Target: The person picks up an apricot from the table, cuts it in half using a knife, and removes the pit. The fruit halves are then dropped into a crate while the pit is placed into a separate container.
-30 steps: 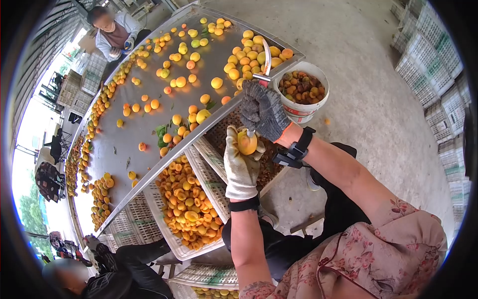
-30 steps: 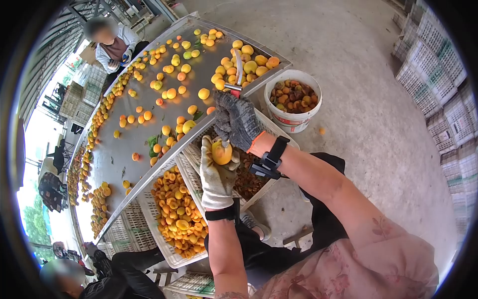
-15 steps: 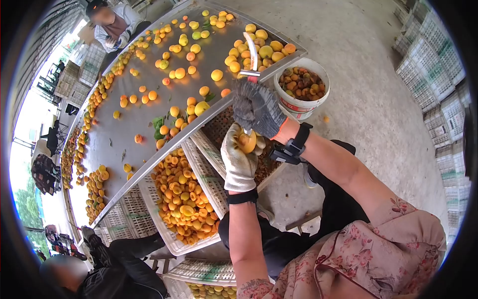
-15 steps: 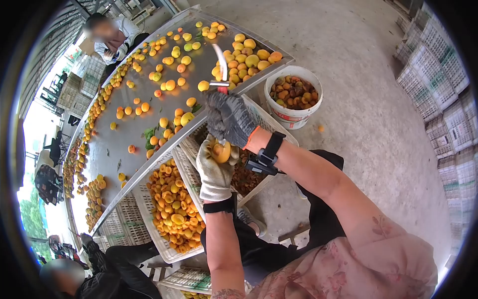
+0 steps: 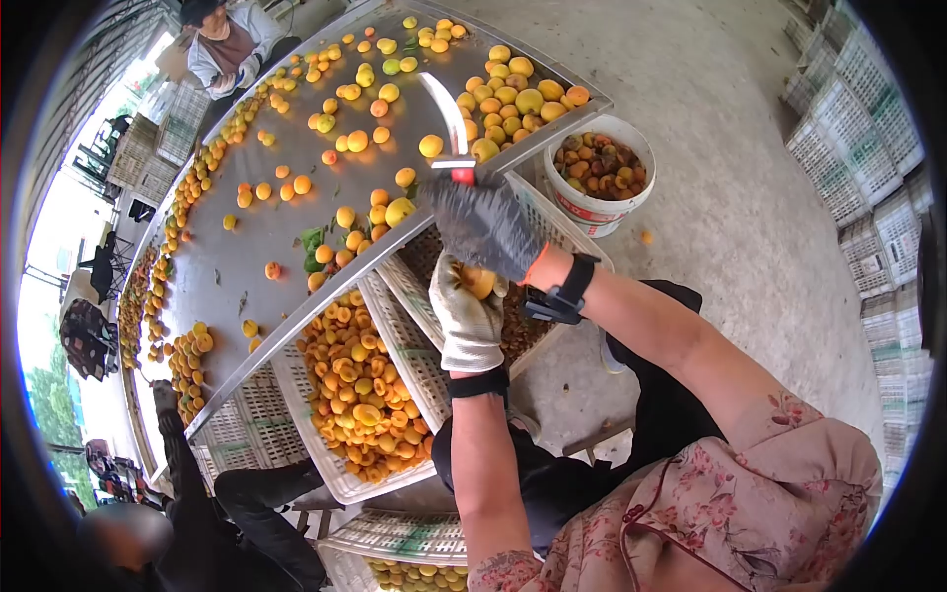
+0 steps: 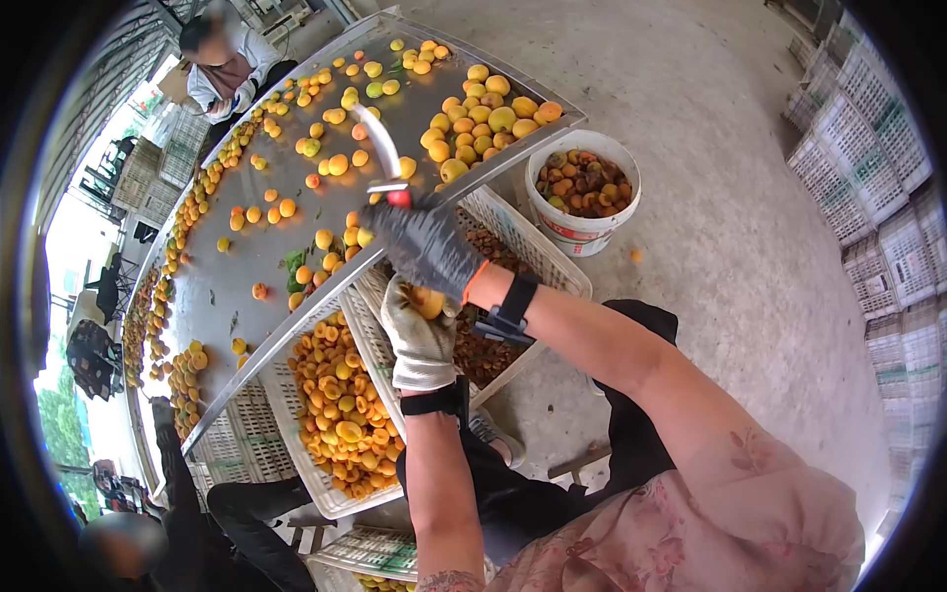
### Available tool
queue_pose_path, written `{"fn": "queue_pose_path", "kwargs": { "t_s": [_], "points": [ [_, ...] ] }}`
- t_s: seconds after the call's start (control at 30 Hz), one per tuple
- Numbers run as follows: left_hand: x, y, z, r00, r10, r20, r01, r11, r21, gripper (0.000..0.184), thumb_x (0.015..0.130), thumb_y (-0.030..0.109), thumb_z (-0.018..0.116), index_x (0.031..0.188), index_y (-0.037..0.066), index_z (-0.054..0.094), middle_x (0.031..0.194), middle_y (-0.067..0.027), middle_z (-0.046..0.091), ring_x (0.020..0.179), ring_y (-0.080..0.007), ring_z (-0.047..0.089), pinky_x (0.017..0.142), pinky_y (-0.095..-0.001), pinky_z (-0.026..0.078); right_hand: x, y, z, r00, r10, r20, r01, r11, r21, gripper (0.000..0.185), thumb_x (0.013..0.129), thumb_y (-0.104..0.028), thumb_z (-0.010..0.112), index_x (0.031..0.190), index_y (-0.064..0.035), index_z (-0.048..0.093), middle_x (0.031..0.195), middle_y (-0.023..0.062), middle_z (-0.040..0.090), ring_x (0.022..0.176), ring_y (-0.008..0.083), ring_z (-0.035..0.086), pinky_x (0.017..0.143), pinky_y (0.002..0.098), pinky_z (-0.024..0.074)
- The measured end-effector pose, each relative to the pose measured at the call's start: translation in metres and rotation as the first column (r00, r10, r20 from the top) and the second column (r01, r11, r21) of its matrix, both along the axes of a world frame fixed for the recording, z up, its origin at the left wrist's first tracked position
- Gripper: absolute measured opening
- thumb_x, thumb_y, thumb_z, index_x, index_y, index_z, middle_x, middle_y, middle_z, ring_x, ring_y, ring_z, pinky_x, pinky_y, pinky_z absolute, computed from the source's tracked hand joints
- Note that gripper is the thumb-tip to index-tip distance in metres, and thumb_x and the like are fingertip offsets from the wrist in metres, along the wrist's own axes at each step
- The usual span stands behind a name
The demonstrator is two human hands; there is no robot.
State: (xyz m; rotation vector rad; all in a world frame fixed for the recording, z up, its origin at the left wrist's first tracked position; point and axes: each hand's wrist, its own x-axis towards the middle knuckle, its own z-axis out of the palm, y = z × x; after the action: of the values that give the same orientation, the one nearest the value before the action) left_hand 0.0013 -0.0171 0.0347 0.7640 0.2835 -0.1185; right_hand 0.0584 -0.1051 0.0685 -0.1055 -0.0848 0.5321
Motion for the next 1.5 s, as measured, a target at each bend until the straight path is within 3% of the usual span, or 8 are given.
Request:
{"fn": "queue_pose_path", "kwargs": {
  "t_s": [0.2, 0.27, 0.7, 1.0, 1.17, 1.23, 1.4, 1.5],
  "points": [
    [0.003, 0.001, -0.018, 0.999, -0.032, 0.009, 0.033, 0.998, -0.048, 0.020, 0.092, 0.022, 0.038, 0.093, 0.009, 0.053, 0.081, -0.0043, 0.061, 0.061, -0.0152, 0.060, 0.044, -0.0243, 0.048, -0.005, 0.016, -0.009, 0.891, -0.236, 0.388, 0.425, 0.733, -0.530, 0.022, 0.081, -0.018, 0.067, 0.096, -0.0017, 0.063, 0.088, 0.0080, 0.067, 0.086, 0.0181, 0.064, 0.074, 0.0288, 0.0488],
    [0.002, -0.005, -0.017, 0.993, 0.121, -0.014, -0.122, 0.986, -0.110, 0.018, 0.091, 0.022, 0.045, 0.098, 0.008, 0.054, 0.086, -0.0047, 0.063, 0.065, -0.0148, 0.062, 0.047, -0.0247, 0.051, -0.024, 0.024, -0.003, 0.575, -0.130, 0.808, 0.806, 0.260, -0.532, 0.023, 0.080, -0.016, 0.070, 0.099, -0.0039, 0.065, 0.089, 0.0056, 0.067, 0.084, 0.0138, 0.062, 0.075, 0.0271, 0.0474],
    [-0.001, -0.002, -0.007, 0.991, -0.121, 0.055, 0.126, 0.988, -0.093, 0.021, 0.093, 0.020, 0.037, 0.084, 0.007, 0.051, 0.069, -0.0079, 0.057, 0.045, -0.0163, 0.049, 0.038, -0.0251, 0.040, -0.002, -0.009, -0.005, 0.985, -0.064, 0.159, 0.108, 0.952, -0.287, 0.013, 0.085, -0.024, 0.061, 0.088, -0.0113, 0.061, 0.059, -0.0040, 0.053, 0.045, 0.0107, 0.048, 0.041, 0.0251, 0.0386],
    [0.003, -0.017, -0.035, 0.982, 0.172, -0.079, -0.186, 0.950, -0.249, 0.022, 0.094, 0.026, 0.041, 0.095, 0.010, 0.056, 0.086, -0.0025, 0.060, 0.067, -0.0148, 0.060, 0.059, -0.0251, 0.052, -0.032, 0.023, -0.003, 0.440, 0.484, 0.757, 0.894, -0.153, -0.421, 0.026, 0.078, -0.024, 0.070, 0.095, -0.0050, 0.063, 0.083, 0.0131, 0.065, 0.079, 0.0244, 0.063, 0.070, 0.0335, 0.0480],
    [0.005, -0.009, -0.039, 0.997, 0.075, -0.012, -0.076, 0.987, -0.141, 0.021, 0.094, 0.027, 0.042, 0.096, 0.011, 0.055, 0.086, -0.0026, 0.060, 0.067, -0.0159, 0.060, 0.059, -0.0260, 0.052, -0.024, 0.024, -0.021, 0.300, 0.128, 0.945, 0.953, -0.008, -0.301, 0.020, 0.084, -0.023, 0.064, 0.092, -0.0048, 0.060, 0.070, 0.0066, 0.061, 0.068, 0.0238, 0.060, 0.061, 0.0357, 0.0468],
    [0.004, -0.010, -0.029, 0.998, 0.049, 0.047, -0.050, 0.998, 0.037, 0.020, 0.094, 0.027, 0.043, 0.097, 0.010, 0.054, 0.084, -0.0036, 0.059, 0.062, -0.0175, 0.057, 0.054, -0.0266, 0.050, -0.012, 0.020, -0.014, 0.814, -0.412, 0.410, 0.578, 0.646, -0.499, 0.015, 0.086, -0.019, 0.060, 0.093, -0.0050, 0.060, 0.069, 0.0013, 0.060, 0.063, 0.0195, 0.058, 0.057, 0.0295, 0.0466],
    [0.014, 0.000, -0.017, 0.979, 0.133, 0.155, -0.067, 0.926, -0.371, 0.027, 0.093, 0.032, 0.044, 0.097, 0.006, 0.053, 0.088, -0.0089, 0.058, 0.073, -0.0184, 0.056, 0.060, -0.0275, 0.049, -0.001, -0.015, -0.005, 0.880, -0.408, 0.245, 0.469, 0.827, -0.309, 0.013, 0.085, -0.015, 0.064, 0.091, -0.0039, 0.063, 0.076, -0.0025, 0.063, 0.067, 0.0060, 0.054, 0.058, 0.0245, 0.0435],
    [0.018, 0.007, -0.015, 0.933, 0.216, 0.290, -0.140, 0.955, -0.261, 0.031, 0.096, 0.035, 0.040, 0.103, 0.006, 0.052, 0.096, -0.0108, 0.058, 0.083, -0.0210, 0.058, 0.072, -0.0315, 0.050, -0.007, -0.011, -0.008, 0.753, -0.183, 0.632, 0.653, 0.084, -0.753, 0.024, 0.080, -0.024, 0.069, 0.090, -0.0030, 0.063, 0.074, -0.0006, 0.062, 0.068, 0.0082, 0.054, 0.060, 0.0272, 0.0440]
  ]
}}
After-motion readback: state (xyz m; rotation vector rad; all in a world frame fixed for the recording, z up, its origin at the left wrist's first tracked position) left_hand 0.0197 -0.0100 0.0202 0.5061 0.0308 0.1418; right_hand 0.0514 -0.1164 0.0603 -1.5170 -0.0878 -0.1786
